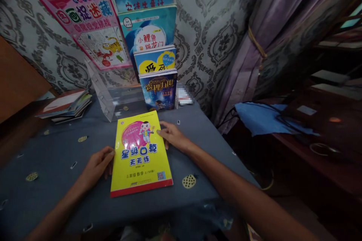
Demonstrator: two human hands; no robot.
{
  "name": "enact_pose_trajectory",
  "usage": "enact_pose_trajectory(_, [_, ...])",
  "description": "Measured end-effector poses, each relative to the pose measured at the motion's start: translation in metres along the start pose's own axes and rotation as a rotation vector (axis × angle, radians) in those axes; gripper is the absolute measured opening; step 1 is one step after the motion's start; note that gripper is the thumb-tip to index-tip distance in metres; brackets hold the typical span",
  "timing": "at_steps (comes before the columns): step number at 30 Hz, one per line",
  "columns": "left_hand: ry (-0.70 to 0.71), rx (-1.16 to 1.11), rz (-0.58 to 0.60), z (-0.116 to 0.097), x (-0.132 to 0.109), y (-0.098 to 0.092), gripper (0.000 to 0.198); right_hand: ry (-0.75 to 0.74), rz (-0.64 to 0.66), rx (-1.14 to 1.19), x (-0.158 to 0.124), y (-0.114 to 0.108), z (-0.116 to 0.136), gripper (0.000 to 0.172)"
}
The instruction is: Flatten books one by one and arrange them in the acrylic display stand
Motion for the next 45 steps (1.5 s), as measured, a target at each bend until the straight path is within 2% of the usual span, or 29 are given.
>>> enact_pose_trajectory(4, [0.173, 0.393, -0.055, -0.014, 0.008, -0.015, 0.031, 0.026, -0.031, -0.095, 0.004, -0.004, -0.009, 0.063])
enact_pose_trajectory(8, [0.34, 0.713, -0.142, -0.027, 0.026, -0.017, 0.024, 0.021, -0.023, -0.16, 0.004, -0.005, -0.011, 0.058])
enact_pose_trajectory(12, [0.455, 0.909, -0.199, -0.028, 0.055, -0.015, 0.025, 0.013, -0.007, -0.233, 0.004, -0.006, -0.012, 0.057])
enact_pose_trajectory(15, [0.466, 1.0, -0.225, -0.023, 0.074, -0.018, 0.025, 0.022, -0.037, -0.349, 0.002, -0.008, -0.01, 0.052])
enact_pose_trajectory(19, [0.493, 1.064, -0.24, -0.014, 0.083, -0.02, 0.025, 0.024, -0.216, -0.776, -0.004, -0.012, 0.008, 0.035])
enact_pose_trajectory(21, [0.528, 1.08, -0.243, -0.011, 0.082, -0.02, 0.025, -0.001, -0.302, -1.03, -0.006, -0.006, 0.022, 0.031])
enact_pose_trajectory(22, [0.543, 1.086, -0.248, -0.01, 0.082, -0.02, 0.025, -0.02, -0.304, -1.119, -0.005, 0.001, 0.028, 0.03])
enact_pose_trajectory(24, [0.559, 1.089, -0.26, -0.008, 0.082, -0.019, 0.024, -0.082, -0.216, -1.214, 0.004, 0.021, 0.036, 0.029])
enact_pose_trajectory(27, [0.567, 1.089, -0.261, -0.006, 0.083, -0.019, 0.024, -0.242, 0.053, -1.269, 0.029, 0.064, 0.035, 0.031])
enact_pose_trajectory(30, [0.571, 1.083, -0.236, -0.006, 0.083, -0.019, 0.024, -0.351, 0.229, -1.284, 0.057, 0.097, 0.021, 0.046])
enact_pose_trajectory(33, [0.584, 1.057, -0.216, -0.004, 0.083, -0.02, 0.026, -0.356, 0.216, -1.291, 0.081, 0.108, 0.005, 0.053])
enact_pose_trajectory(36, [0.613, 1.043, -0.22, -0.002, 0.084, -0.022, 0.029, -0.324, 0.17, -1.321, 0.093, 0.107, -0.007, 0.054])
enact_pose_trajectory(45, [0.644, 1.054, -0.166, -0.003, 0.086, -0.023, 0.03, -0.336, 0.141, -1.343, 0.091, 0.105, -0.002, 0.053])
Point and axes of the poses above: each hand's wrist, its own x-axis towards the middle knuckle, its own y-axis out of the palm, z = x × y, the point moved 5 cm from there along x, towards the middle knuckle, and after that the axes turned 7 degrees about z, right-handed, at the moved point
